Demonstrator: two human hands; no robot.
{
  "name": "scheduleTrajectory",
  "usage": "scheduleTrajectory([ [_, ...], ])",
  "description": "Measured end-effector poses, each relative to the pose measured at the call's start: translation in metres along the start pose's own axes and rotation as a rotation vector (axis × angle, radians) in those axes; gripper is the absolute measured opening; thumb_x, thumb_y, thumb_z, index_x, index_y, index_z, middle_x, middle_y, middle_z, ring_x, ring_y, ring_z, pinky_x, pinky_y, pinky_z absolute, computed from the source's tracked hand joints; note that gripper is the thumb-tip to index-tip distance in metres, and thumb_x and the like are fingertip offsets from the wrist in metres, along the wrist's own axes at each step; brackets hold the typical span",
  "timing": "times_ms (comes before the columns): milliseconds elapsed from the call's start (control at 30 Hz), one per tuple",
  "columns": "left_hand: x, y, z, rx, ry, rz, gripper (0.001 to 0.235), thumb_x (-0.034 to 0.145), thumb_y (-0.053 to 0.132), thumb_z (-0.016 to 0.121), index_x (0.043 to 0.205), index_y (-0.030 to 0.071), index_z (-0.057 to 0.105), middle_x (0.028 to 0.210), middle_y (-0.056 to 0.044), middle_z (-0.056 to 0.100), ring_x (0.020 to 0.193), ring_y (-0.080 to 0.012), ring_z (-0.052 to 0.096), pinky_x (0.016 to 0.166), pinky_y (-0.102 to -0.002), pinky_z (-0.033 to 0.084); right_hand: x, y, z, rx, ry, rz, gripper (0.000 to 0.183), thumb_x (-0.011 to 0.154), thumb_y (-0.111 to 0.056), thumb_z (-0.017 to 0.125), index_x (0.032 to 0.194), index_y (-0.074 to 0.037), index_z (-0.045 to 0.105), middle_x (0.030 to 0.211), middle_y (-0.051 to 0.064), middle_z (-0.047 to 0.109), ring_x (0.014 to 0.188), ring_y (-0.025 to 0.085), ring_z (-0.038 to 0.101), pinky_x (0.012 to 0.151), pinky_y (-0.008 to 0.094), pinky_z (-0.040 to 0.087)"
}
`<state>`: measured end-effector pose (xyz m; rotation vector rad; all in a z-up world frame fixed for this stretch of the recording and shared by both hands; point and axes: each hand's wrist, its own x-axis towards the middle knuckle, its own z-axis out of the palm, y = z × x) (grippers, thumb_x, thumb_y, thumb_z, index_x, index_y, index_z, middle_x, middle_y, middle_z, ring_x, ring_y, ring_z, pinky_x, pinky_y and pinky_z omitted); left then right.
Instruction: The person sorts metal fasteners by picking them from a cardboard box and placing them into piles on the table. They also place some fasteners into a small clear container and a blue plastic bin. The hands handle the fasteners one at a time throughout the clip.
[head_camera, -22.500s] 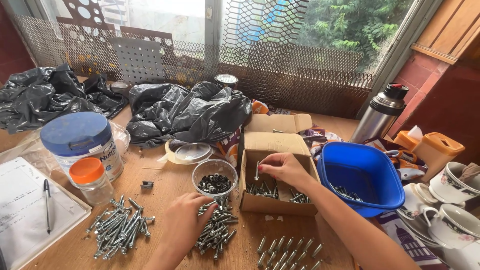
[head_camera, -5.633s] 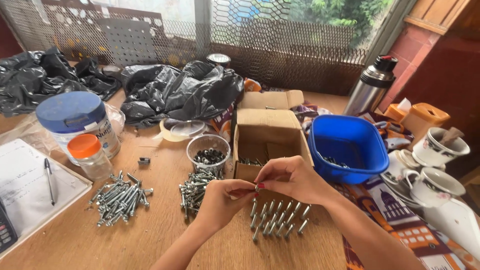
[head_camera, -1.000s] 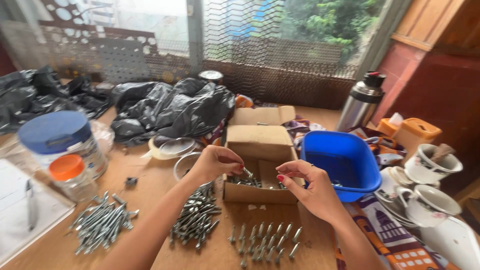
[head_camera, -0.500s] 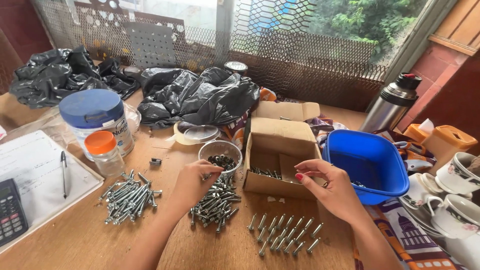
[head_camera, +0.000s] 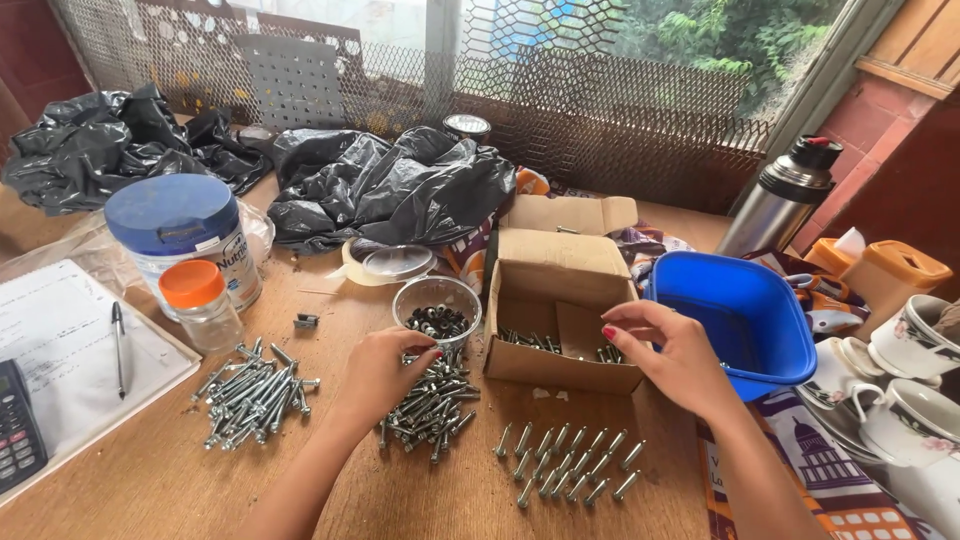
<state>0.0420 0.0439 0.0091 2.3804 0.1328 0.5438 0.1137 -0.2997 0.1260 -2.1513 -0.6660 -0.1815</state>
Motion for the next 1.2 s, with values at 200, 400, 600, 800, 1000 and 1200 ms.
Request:
scheduleTrajectory([
  [200, -0.007, 0.012, 0.002, -0.105, 0.069, 0.145, 0.028, 0.083, 0.028, 0.078, 0.111, 0.028, 0.079, 0.09, 0.002, 0.08, 0.096, -0.0266, 0.075, 0.084, -0.042, 0.057, 0.063, 0.072, 0.021, -0.23, -0.316, -0.011, 0.028, 0.082, -0.009, 0.077, 0.11, -0.004, 0.076, 0.102, 0.025, 0.077, 0.102, 0.041, 0.076, 0.092, 0.049, 0.061],
  [400, -0.007, 0.018, 0.01, -0.033, 0.041, 0.196, 0.033, 0.088, 0.03, 0.078, 0.119, 0.02, 0.076, 0.101, 0.001, 0.081, 0.081, -0.011, 0.075, 0.089, -0.032, 0.06, 0.093, 0.08, 0.041, -0.573, -0.829, 0.135, 0.02, 0.083, -0.023, 0.075, 0.102, -0.02, 0.079, 0.103, -0.003, 0.079, 0.096, 0.012, 0.073, 0.083, 0.027, 0.057],
  [600, -0.006, 0.012, 0.019, 0.035, 0.058, 0.228, 0.031, 0.088, 0.037, 0.076, 0.116, 0.024, 0.077, 0.097, 0.006, 0.08, 0.085, -0.0129, 0.072, 0.077, -0.034, 0.058, 0.096, 0.074, 0.046, -0.614, -0.842, 0.264, 0.022, 0.079, -0.017, 0.072, 0.1, -0.017, 0.078, 0.098, -0.001, 0.08, 0.09, 0.015, 0.073, 0.07, 0.031, 0.059],
  [800, -0.009, 0.016, 0.02, 0.036, 0.009, 0.23, 0.032, 0.089, 0.037, 0.074, 0.118, 0.023, 0.076, 0.103, 0.004, 0.079, 0.092, -0.0171, 0.073, 0.084, -0.037, 0.057, 0.095, 0.079, 0.049, -0.656, -0.891, 0.229, 0.024, 0.081, -0.019, 0.066, 0.103, -0.019, 0.077, 0.096, -0.001, 0.077, 0.09, 0.016, 0.069, 0.071, 0.032, 0.056],
  [1000, -0.011, 0.021, 0.02, 0.062, -0.04, 0.196, 0.035, 0.089, 0.04, 0.074, 0.121, 0.025, 0.075, 0.111, 0.004, 0.079, 0.101, -0.0147, 0.072, 0.094, -0.038, 0.054, 0.092, 0.071, 0.052, -0.74, -0.897, 0.25, 0.038, 0.083, -0.005, 0.058, 0.112, -0.02, 0.077, 0.114, 0.007, 0.072, 0.096, 0.025, 0.068, 0.068, 0.036, 0.057],
  [1200, -0.011, 0.019, 0.021, 0.033, 0.014, 0.255, 0.031, 0.09, 0.033, 0.074, 0.118, 0.022, 0.076, 0.102, 0.005, 0.08, 0.093, -0.0153, 0.073, 0.091, -0.038, 0.055, 0.093, 0.057, 0.038, -0.41, -0.657, 0.214, 0.016, 0.085, -0.018, 0.074, 0.1, -0.016, 0.078, 0.096, 0.002, 0.082, 0.081, 0.012, 0.074, 0.072, 0.026, 0.059],
])
